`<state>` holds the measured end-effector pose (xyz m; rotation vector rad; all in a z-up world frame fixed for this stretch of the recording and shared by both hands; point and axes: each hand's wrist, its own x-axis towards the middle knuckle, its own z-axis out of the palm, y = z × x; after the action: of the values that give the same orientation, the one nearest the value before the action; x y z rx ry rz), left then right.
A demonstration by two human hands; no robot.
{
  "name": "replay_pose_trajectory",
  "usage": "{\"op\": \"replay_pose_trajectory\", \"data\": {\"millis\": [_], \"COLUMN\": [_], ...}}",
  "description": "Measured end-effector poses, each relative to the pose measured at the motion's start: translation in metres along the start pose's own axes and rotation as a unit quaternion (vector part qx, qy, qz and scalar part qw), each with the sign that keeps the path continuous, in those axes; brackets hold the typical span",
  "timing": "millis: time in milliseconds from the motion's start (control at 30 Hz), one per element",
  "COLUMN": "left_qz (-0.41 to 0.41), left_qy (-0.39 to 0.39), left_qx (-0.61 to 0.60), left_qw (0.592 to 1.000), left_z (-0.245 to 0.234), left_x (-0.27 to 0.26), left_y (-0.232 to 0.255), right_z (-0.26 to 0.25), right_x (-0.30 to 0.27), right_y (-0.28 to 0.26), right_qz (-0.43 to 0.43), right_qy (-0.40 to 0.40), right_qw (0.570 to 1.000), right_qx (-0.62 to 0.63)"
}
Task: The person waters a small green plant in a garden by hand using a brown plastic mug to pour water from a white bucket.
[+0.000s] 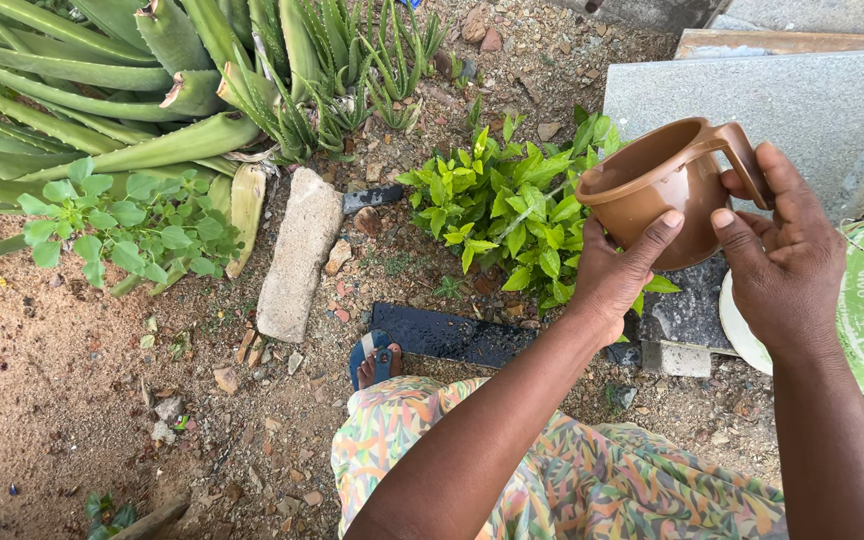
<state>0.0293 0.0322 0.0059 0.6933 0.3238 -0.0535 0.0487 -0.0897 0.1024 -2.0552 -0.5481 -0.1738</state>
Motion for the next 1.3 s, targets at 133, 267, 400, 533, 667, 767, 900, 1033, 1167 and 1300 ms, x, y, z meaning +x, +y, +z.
{"op": "replay_pose_trajectory", "data": {"millis": [133,267,400,533,667,767,900,1033,1167,1300], "left_qz": [-0.006,-0.007,-0.004,0.0,0.002,0.004,0.006,0.02,0.014,-0.004], "left_qy": [0.007,0.01,0.007,0.003,0.001,-0.001,0.005,-0.017,-0.007,0.005], "left_qx": [0.024,0.024,0.024,0.018,0.026,0.023,0.028,-0.019,0.007,0.044], "left_qw": [1.0,1.0,1.0,1.0,1.0,1.0,1.0,0.999,1.0,0.999], "left_z": [0.001,0.003,0.005,0.006,0.006,0.007,0.01,0.012,0.013,0.015], "left_x": [0.002,0.001,0.001,0.003,0.006,0.006,0.006,0.005,0.003,0.002], "left_y": [-0.004,-0.005,-0.007,-0.012,-0.017,-0.02,-0.021,-0.021,-0.019,-0.016], "right_z": [-0.002,-0.005,-0.007,-0.009,-0.012,-0.014,-0.016,-0.017,-0.019,-0.02], "right_x": [-0.001,-0.001,-0.002,-0.003,-0.004,-0.005,-0.006,-0.007,-0.007,-0.007], "right_y": [0.0,0.002,0.004,0.004,0.006,0.009,0.011,0.011,0.012,0.012], "right_qz": [0.0,0.007,0.012,0.014,0.016,0.013,0.023,0.012,0.016,0.019], "right_qy": [0.003,0.002,0.004,0.005,0.004,0.004,0.003,0.005,0.006,0.006], "right_qw": [1.0,1.0,1.0,0.999,0.999,0.999,0.999,1.0,0.999,0.999], "right_qx": [-0.018,-0.03,-0.024,-0.031,-0.042,-0.032,-0.034,-0.02,-0.032,-0.029]}}
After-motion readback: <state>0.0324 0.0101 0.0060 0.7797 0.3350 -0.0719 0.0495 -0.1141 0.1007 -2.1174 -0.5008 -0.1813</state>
